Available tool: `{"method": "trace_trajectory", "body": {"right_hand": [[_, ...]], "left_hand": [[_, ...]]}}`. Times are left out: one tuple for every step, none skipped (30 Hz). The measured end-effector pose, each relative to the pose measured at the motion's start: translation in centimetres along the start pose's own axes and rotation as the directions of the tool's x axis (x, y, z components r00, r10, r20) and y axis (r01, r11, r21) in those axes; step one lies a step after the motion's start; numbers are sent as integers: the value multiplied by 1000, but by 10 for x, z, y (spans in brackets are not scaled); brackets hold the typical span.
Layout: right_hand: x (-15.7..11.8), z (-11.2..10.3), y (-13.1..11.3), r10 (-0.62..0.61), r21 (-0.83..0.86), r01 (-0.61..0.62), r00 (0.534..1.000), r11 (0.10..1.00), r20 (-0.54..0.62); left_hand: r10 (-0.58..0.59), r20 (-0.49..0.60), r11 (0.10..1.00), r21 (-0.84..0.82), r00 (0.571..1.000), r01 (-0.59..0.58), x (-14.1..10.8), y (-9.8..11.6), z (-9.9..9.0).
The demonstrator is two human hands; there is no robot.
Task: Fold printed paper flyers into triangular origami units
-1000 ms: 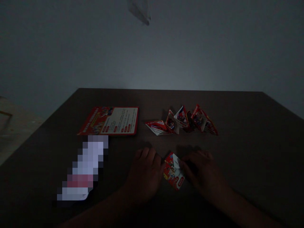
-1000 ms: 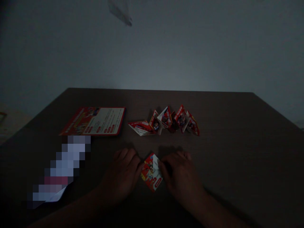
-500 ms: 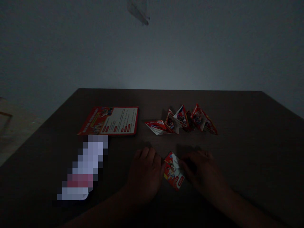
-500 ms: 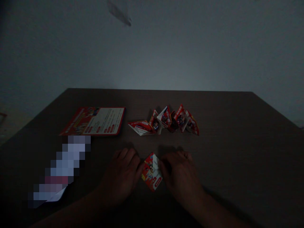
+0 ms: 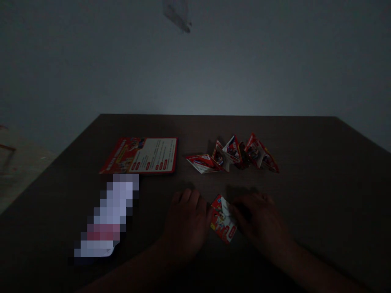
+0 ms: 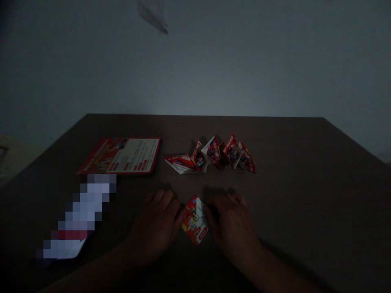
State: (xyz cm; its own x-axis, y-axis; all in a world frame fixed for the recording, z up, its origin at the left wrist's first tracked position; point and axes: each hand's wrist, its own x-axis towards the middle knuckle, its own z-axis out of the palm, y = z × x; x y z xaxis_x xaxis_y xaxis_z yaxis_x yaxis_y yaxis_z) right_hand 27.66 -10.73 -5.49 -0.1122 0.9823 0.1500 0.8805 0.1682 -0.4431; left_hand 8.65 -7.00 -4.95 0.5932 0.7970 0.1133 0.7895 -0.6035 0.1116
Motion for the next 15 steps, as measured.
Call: {"method": "trace_trajectory", "body": {"right_hand": [[0, 0, 0, 1, 4, -1, 1000, 1000, 0], [0, 0, -1, 2, 12, -2, 1000, 1000, 5], [0, 0, -1, 4, 20, -4, 1000, 1000, 12], [0, -1, -1, 4, 29, -5, 1000, 1000, 18], [0, -1, -1, 1, 36, -2, 1000, 999, 23], [0, -1, 0, -6, 38, 5, 1000, 999, 25], [0, 0, 0, -20, 31, 19, 999, 999, 32], [0, 0, 1, -37, 16, 37, 999, 999, 38], [0, 0, 1, -58, -4, 58, 997, 998, 47], [-1, 0, 2, -76, -26, 78, 995, 997, 57], [-1, 1, 2, -90, -51, 93, 994, 994, 67], [-2, 1, 2, -98, -73, 104, 992, 992, 76], [-2, 1, 2, -102, -93, 109, 991, 990, 82], [-3, 1, 1, -103, -109, 112, 991, 988, 88], [-3, 0, 1, -103, -122, 115, 990, 986, 98]], "left_hand": [[-4, 8, 1000, -3, 1000, 4, 0, 0, 0], [-7, 16, 1000, -5, 1000, 8, 0, 0, -1], [-10, 23, 1000, -5, 1000, 10, 0, 1, -1], [-12, 31, 1000, -5, 999, 12, 1, 1, -2], [-15, 37, 1000, -5, 999, 16, 1, 1, -2], [-20, 43, 1000, -5, 999, 20, 1, 2, -3], [-25, 47, 1000, -5, 999, 26, 1, 2, -3], [-32, 51, 999, -5, 998, 32, 1, 2, -3], [-35, 54, 999, -6, 998, 36, 1, 2, -3], [-37, 55, 999, -7, 998, 38, 1, 2, -3], [-37, 55, 999, -8, 998, 37, 1, 2, -3], [-35, 55, 999, -8, 998, 35, 2, 2, -3], [-32, 56, 999, -10, 998, 33, 2, 2, -2], [-30, 60, 999, -11, 998, 31, 2, 1, -2], [-29, 64, 999, -11, 998, 30, 2, 1, -2]]}}
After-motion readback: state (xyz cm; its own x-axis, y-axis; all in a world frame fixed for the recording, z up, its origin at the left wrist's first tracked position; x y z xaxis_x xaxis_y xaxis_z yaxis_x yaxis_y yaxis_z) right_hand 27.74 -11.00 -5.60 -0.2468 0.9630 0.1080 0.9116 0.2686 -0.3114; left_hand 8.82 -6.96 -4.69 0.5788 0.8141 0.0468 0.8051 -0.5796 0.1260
